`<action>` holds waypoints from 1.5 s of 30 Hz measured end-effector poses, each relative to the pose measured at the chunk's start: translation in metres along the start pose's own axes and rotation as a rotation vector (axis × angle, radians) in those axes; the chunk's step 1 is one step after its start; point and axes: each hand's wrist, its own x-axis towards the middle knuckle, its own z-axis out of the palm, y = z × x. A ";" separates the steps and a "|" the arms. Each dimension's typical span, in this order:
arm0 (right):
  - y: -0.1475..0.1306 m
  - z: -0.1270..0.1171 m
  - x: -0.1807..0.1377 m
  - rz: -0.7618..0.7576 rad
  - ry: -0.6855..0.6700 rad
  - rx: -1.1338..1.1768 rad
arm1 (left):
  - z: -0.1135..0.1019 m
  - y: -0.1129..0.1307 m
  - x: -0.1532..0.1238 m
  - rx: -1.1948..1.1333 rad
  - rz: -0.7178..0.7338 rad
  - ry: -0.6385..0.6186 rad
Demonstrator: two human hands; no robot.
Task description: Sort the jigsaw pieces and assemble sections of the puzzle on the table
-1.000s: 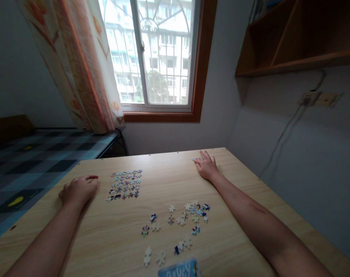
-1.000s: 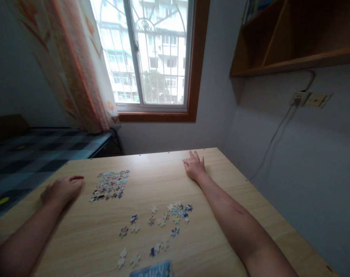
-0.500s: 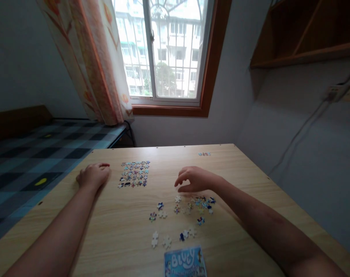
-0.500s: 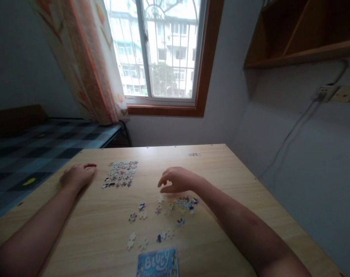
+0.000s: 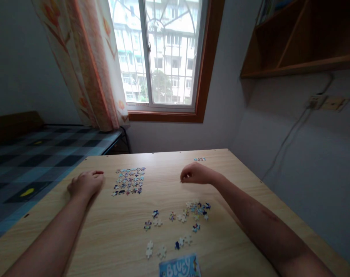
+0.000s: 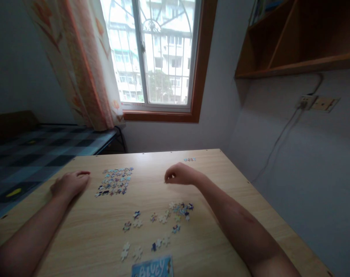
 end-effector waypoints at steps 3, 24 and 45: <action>0.048 -0.028 -0.025 0.334 0.212 -0.176 | 0.002 -0.002 0.003 0.008 0.005 0.003; 0.141 -0.017 -0.090 0.736 0.290 -0.369 | 0.001 -0.006 0.014 0.062 0.008 -0.014; 0.148 -0.002 -0.079 0.738 0.292 -0.449 | 0.003 -0.007 0.014 0.075 0.022 -0.020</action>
